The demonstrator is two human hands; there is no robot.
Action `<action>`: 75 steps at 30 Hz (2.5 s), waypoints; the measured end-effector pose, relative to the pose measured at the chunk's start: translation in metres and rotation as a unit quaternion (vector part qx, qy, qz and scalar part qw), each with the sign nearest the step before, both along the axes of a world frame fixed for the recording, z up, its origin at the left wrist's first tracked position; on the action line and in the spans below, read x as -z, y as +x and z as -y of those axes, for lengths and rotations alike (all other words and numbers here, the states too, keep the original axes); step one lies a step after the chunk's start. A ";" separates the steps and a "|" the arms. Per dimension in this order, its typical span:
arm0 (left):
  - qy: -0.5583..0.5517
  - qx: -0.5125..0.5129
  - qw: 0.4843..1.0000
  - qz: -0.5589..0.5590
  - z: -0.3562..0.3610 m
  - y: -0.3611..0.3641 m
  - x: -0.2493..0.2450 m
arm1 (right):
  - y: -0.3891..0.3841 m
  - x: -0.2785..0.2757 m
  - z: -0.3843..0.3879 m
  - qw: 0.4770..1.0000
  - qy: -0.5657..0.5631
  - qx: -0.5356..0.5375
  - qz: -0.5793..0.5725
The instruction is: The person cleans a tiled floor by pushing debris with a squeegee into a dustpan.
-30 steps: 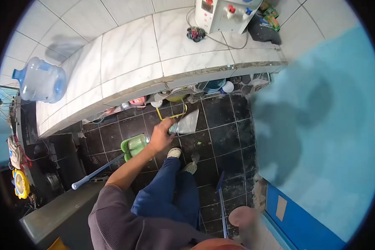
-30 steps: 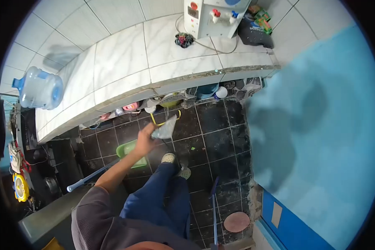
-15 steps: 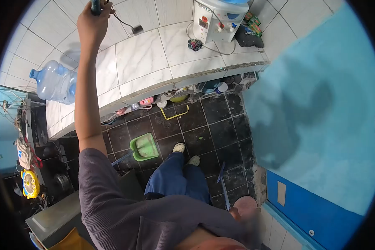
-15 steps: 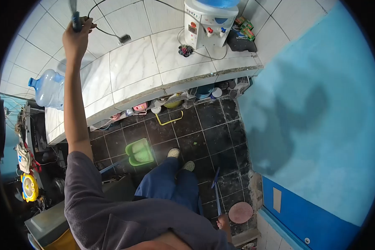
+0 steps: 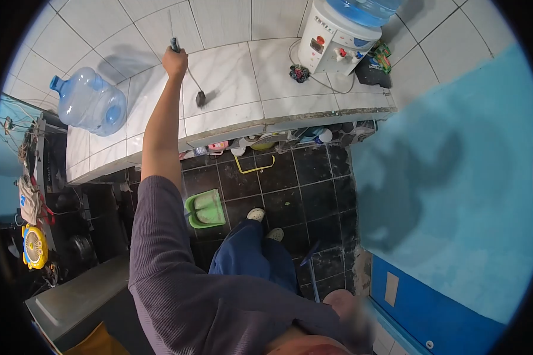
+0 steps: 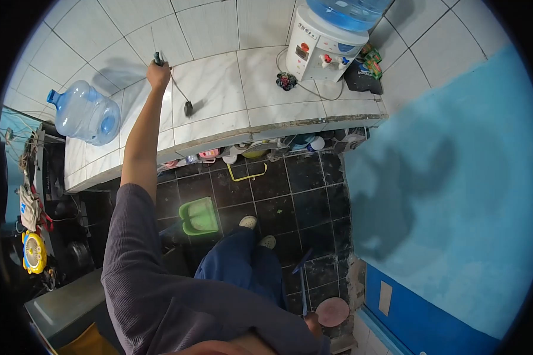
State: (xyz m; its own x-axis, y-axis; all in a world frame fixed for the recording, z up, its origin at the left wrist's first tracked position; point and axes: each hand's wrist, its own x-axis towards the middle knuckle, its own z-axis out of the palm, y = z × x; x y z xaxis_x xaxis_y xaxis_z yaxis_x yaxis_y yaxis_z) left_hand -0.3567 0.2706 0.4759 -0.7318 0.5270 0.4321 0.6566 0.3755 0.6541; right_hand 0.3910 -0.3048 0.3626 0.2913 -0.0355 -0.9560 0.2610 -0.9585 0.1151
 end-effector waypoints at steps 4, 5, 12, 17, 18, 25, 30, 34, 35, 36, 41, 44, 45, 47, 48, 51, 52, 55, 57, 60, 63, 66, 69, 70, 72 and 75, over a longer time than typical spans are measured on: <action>-0.013 -0.004 1.000 0.017 -0.002 -0.035 0.045 | -0.010 -0.018 0.004 1.000 0.012 -0.003 -0.016; -0.019 0.008 0.998 0.063 0.002 -0.035 0.048 | -0.013 -0.023 0.007 1.000 0.017 -0.002 -0.020; -0.041 0.152 0.959 0.235 0.034 -0.033 0.105 | -0.019 -0.044 0.000 0.986 0.101 0.083 -0.106; -0.144 0.198 0.934 0.261 0.111 0.068 0.092 | -0.050 -0.152 -0.118 0.857 0.273 0.278 -0.338; -0.168 0.237 0.927 0.237 0.128 0.093 0.099 | -0.052 -0.146 -0.140 0.845 0.244 0.325 -0.347; -0.219 0.372 0.757 0.490 0.214 0.246 0.086 | -0.123 -0.205 -0.232 0.826 0.424 0.199 -0.315; -0.258 0.387 0.814 0.346 0.216 0.254 0.083 | -0.121 -0.295 -0.249 0.573 0.774 0.071 -0.260; -0.173 0.368 0.880 0.244 0.172 0.269 0.055 | -0.062 -0.338 -0.258 0.550 0.831 -0.080 -0.032; -0.205 0.350 0.883 0.236 0.155 0.272 0.048 | -0.045 -0.343 -0.259 0.586 0.792 -0.152 0.080; -0.239 0.331 0.884 0.229 0.140 0.275 0.045 | -0.050 -0.352 -0.271 0.586 0.792 -0.153 0.079; -0.177 0.329 0.913 0.162 0.060 0.291 0.065 | -0.086 -0.380 -0.346 0.402 0.903 0.130 0.076; -0.181 0.351 0.913 0.099 0.023 0.291 0.078 | -0.097 -0.380 -0.371 0.410 0.888 0.207 0.032; -0.171 0.367 0.914 0.035 0.009 0.290 0.087 | -0.100 -0.376 -0.376 0.425 0.888 0.175 0.002; -0.154 0.379 0.912 -0.025 -0.027 0.288 0.102 | -0.104 -0.366 -0.387 0.450 0.885 0.115 -0.024; -0.171 0.400 0.898 -0.058 -0.045 0.286 0.111 | -0.110 -0.365 -0.390 0.449 0.887 0.110 -0.024; -0.215 0.440 0.862 -0.130 -0.099 0.282 0.136 | -0.128 -0.367 -0.402 0.484 0.872 0.065 -0.031; -0.248 0.460 0.835 -0.171 -0.115 0.284 0.147 | -0.131 -0.372 -0.405 0.485 0.872 0.068 -0.023; -0.252 0.454 0.825 -0.224 -0.160 0.286 0.177 | -0.150 -0.406 -0.421 0.443 0.892 0.084 0.015; -0.253 0.452 0.818 -0.251 -0.181 0.289 0.194 | -0.156 -0.425 -0.435 0.435 0.897 0.075 0.016; -0.223 0.410 0.859 -0.209 -0.199 0.287 0.217 | -0.173 -0.445 -0.451 0.401 0.909 0.074 0.083; -0.223 0.426 0.853 -0.202 -0.203 0.272 0.219 | -0.179 -0.459 -0.457 0.383 0.920 0.046 0.070; -0.187 0.426 0.875 -0.135 -0.195 0.249 0.214 | -0.176 -0.478 -0.457 0.356 0.933 0.037 0.049; -0.110 0.328 0.938 -0.016 -0.170 0.199 0.183 | -0.148 -0.525 -0.442 0.367 0.926 0.012 -0.083; -0.107 0.292 0.951 0.000 -0.158 0.173 0.164 | -0.137 -0.543 -0.436 0.369 0.912 -0.009 -0.181; -0.105 0.230 0.967 0.006 -0.131 0.119 0.132 | -0.098 -0.598 -0.409 0.368 0.912 -0.005 -0.182; -0.144 0.161 0.976 0.010 -0.098 0.048 0.116 | -0.087 -0.608 -0.394 0.333 0.929 0.003 -0.160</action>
